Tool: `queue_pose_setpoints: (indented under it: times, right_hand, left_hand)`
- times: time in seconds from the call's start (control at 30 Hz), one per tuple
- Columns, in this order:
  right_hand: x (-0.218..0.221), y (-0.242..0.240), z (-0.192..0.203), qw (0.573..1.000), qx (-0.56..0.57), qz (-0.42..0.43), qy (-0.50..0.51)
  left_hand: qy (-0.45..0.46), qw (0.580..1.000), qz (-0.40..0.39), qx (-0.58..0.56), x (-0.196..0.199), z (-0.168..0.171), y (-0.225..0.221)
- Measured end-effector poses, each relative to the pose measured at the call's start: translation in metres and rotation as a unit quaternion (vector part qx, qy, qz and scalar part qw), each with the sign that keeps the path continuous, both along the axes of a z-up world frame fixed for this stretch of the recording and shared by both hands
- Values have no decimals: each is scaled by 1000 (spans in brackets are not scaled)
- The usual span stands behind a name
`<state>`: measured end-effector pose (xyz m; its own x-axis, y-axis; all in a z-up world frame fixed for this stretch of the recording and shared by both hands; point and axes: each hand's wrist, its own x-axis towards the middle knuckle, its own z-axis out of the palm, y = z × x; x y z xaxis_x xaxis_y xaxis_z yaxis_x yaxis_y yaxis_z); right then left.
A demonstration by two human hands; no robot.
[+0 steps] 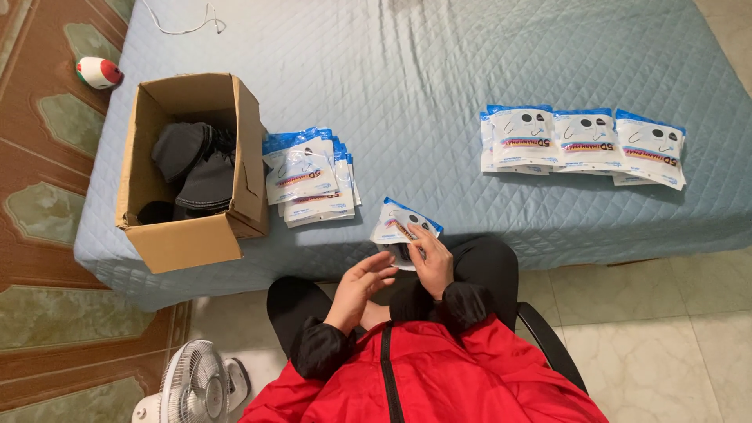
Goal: Sorting and arranging black face masks from a cardboard box onto a flat surface.
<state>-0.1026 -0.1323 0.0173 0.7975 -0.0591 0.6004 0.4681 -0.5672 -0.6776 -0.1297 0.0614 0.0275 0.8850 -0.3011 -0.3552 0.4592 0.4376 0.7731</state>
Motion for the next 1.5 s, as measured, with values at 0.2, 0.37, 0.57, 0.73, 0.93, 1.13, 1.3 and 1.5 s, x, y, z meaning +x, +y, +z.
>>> queue_pose_setpoints:
  times: [0.2, 0.37, 0.57, 0.73, 0.93, 1.13, 1.3, 1.5]
  right_hand:
    - [-1, 4, 18, 999, -8, 44, 4]
    - [-8, 5, 5, 990, -47, 133, 27]
    - [-20, -15, -10, 955, 195, 70, 214]
    - [-17, -10, -34, 692, 602, 28, 397]
    - [23, -19, -47, 626, 649, 45, 430]
    - [126, -69, -88, 678, 613, -15, 406]
    - [217, -124, -106, 685, 637, -80, 345]
    - [269, -171, -143, 672, 662, -150, 295]
  left_hand:
    - [13, 991, 104, 79, 31, -8, 20]
    - [145, 988, 40, -33, 41, -15, 3]
    - [121, 988, 84, -42, 43, -17, -5]
    - [83, 990, 107, -51, 40, -32, -23]
    - [67, 995, 67, -35, 37, -32, -36]
    - [60, 997, 34, -41, 32, 4, -14]
    - [61, 996, 60, -18, 25, -12, 1]
    - [70, 995, 75, -17, 19, -22, 18]
